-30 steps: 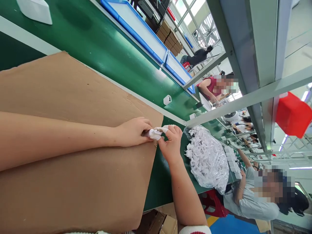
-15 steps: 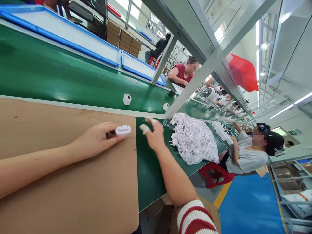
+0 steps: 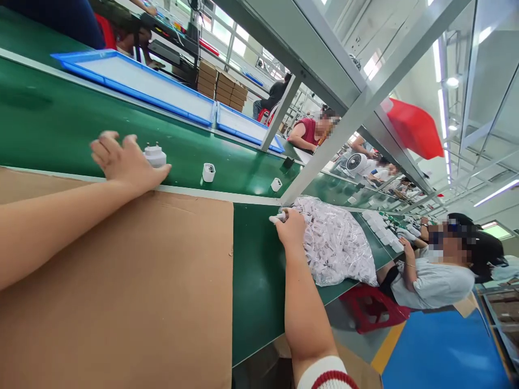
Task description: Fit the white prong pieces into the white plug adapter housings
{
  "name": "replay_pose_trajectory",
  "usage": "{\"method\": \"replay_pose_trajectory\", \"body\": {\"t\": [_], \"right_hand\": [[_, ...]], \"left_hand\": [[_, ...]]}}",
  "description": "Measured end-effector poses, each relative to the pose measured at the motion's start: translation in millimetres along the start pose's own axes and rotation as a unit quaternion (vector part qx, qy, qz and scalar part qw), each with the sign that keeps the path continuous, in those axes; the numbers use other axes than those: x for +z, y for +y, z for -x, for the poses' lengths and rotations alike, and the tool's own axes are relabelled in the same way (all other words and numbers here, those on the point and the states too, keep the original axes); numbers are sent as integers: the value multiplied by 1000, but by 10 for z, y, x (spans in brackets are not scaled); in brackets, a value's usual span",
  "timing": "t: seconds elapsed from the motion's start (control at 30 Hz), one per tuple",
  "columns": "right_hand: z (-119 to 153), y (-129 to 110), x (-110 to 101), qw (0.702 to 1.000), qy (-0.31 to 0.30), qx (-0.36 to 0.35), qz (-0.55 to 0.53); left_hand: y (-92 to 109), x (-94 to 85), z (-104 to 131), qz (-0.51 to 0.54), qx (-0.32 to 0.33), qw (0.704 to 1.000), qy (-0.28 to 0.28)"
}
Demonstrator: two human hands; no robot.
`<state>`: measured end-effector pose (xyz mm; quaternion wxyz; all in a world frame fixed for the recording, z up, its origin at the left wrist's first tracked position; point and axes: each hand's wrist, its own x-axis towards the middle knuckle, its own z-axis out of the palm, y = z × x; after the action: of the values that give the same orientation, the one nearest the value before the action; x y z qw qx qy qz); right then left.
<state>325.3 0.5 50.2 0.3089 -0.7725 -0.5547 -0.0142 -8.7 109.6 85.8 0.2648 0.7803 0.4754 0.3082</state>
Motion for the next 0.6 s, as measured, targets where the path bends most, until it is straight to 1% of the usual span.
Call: {"method": "replay_pose_trajectory", "body": {"t": [0.03,0.1,0.13,0.2,0.3,0.33,0.4,0.43,0.5,0.6], "right_hand": [[25,-62,28,998,-15,-9,-68],[84,-181,99,976,-59,-11,-211],[117,-235,135,957,-86,-1,-275],[185,-330,184,916,-143,30,-372],[261,-433,171,853,-214,90,-467],[275,-457,150,834,-231,107,-489],[287,-492,102,808,-250,131,-517],[290,-507,84,802,-253,138,-523],[297,-535,64,794,-257,147,-532],[333,-587,70,773,-275,153,-551]], "left_hand": [[38,94,-12,2,9,1000,2],[52,280,-48,7,19,1000,16],[25,358,-78,7,16,999,27],[-73,456,-170,-7,-25,998,52],[-220,469,-330,-45,-117,989,82],[-241,452,-365,-53,-133,986,87],[-221,413,-364,-55,-137,985,90],[-185,398,-321,-56,-127,987,87],[-81,385,-143,-53,-90,993,63],[66,415,283,-32,-28,999,-4]]}}
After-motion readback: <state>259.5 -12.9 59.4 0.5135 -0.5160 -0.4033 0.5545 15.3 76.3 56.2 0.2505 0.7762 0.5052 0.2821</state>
